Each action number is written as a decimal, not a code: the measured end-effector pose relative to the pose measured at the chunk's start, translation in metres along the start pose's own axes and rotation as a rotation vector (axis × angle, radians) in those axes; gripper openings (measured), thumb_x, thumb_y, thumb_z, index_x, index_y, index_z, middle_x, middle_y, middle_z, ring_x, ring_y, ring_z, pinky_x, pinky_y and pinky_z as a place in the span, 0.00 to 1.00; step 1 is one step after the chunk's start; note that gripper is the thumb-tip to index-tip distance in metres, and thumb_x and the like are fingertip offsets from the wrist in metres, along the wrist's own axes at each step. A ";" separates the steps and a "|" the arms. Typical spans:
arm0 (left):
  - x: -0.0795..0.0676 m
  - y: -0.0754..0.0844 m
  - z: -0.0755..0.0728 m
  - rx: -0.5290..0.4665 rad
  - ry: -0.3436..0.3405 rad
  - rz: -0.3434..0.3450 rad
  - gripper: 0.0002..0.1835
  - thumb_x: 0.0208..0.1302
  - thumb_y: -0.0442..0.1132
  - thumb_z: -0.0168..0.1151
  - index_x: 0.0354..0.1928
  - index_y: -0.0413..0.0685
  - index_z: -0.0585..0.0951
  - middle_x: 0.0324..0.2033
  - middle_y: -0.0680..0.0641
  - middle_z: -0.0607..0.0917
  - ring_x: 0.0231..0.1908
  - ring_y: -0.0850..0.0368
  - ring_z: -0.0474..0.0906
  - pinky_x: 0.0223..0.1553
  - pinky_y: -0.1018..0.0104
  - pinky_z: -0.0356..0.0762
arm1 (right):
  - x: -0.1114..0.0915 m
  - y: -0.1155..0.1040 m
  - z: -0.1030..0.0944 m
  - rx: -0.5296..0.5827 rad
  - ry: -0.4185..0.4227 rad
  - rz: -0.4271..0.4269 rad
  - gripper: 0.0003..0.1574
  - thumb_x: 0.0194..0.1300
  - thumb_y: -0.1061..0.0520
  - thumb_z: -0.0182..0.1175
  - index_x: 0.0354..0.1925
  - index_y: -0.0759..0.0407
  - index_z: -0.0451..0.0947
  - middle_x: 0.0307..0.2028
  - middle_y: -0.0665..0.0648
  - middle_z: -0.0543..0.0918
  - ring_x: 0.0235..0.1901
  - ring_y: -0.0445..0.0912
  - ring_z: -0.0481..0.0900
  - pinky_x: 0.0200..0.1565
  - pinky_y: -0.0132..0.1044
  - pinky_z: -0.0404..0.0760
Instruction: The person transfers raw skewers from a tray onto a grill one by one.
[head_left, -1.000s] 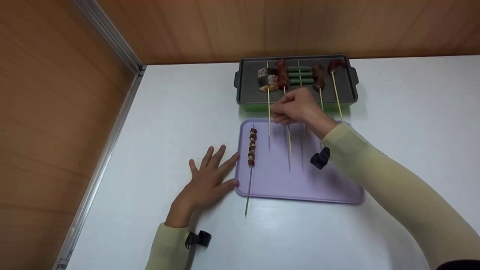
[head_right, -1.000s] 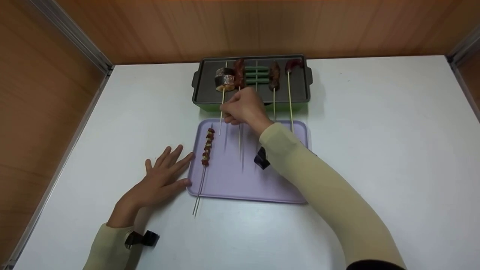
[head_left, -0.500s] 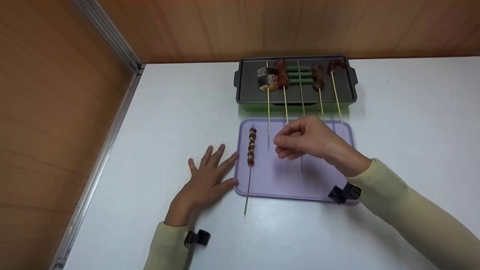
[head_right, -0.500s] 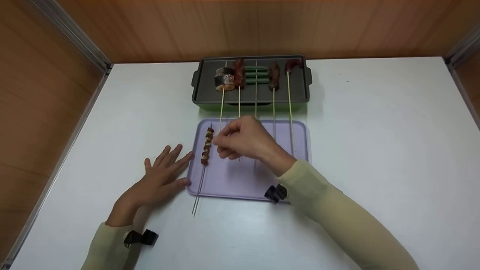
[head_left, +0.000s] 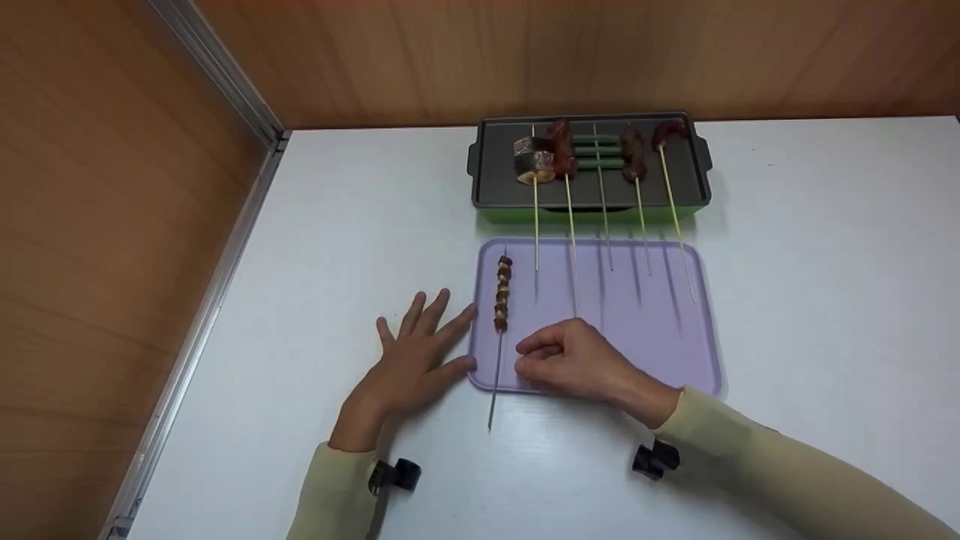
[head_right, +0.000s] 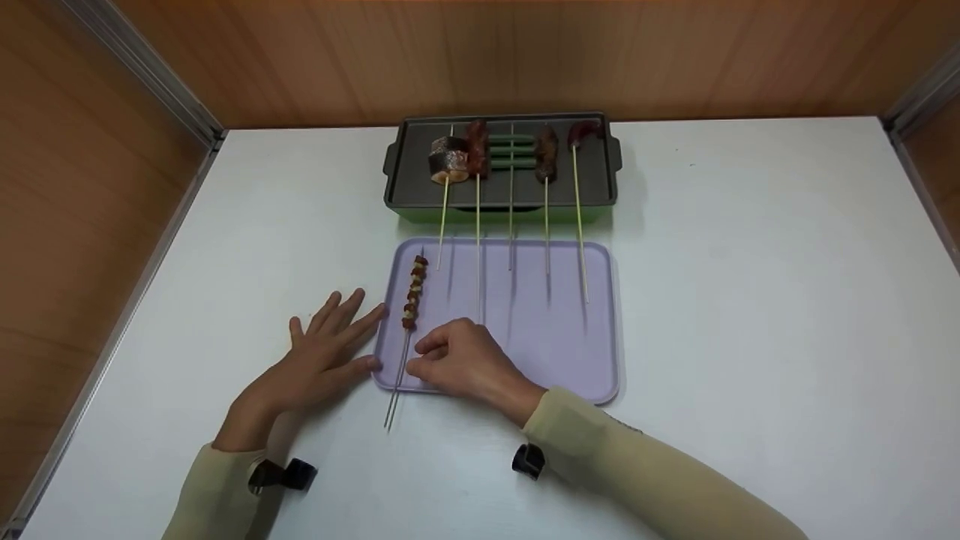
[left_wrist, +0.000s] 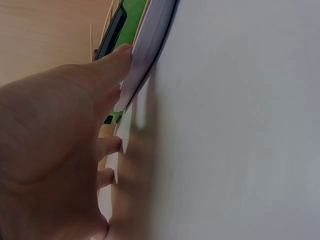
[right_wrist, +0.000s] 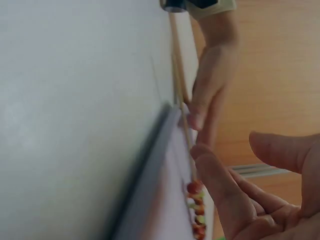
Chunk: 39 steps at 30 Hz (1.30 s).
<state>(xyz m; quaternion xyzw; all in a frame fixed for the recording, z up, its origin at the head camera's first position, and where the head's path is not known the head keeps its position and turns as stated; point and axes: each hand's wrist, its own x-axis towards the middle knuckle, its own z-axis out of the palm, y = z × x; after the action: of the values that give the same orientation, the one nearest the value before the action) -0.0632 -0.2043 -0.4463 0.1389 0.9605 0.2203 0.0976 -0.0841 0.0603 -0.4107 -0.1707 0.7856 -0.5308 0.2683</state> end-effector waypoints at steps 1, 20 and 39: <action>0.000 0.000 0.000 0.002 -0.001 -0.002 0.35 0.69 0.66 0.49 0.75 0.76 0.55 0.77 0.51 0.47 0.75 0.45 0.31 0.61 0.25 0.24 | 0.001 0.003 0.002 0.024 0.000 0.010 0.22 0.61 0.55 0.67 0.48 0.71 0.83 0.37 0.58 0.88 0.38 0.43 0.85 0.41 0.35 0.81; 0.003 -0.002 0.000 -0.001 -0.001 0.025 0.35 0.69 0.65 0.50 0.75 0.74 0.55 0.77 0.49 0.47 0.75 0.44 0.31 0.60 0.23 0.26 | 0.025 0.020 0.019 0.578 0.002 0.360 0.17 0.63 0.59 0.67 0.47 0.69 0.83 0.38 0.66 0.87 0.40 0.51 0.87 0.42 0.39 0.83; 0.004 -0.006 0.002 -0.008 -0.007 0.030 0.35 0.69 0.66 0.49 0.76 0.74 0.55 0.77 0.50 0.46 0.75 0.45 0.30 0.60 0.23 0.25 | 0.040 0.015 0.039 0.378 0.113 0.326 0.10 0.56 0.62 0.72 0.37 0.67 0.86 0.28 0.62 0.87 0.27 0.47 0.87 0.29 0.34 0.84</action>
<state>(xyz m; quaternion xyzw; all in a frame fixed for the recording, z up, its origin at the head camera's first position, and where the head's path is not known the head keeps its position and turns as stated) -0.0673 -0.2074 -0.4516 0.1536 0.9571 0.2253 0.0982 -0.0922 0.0151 -0.4460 0.0413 0.7033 -0.6265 0.3334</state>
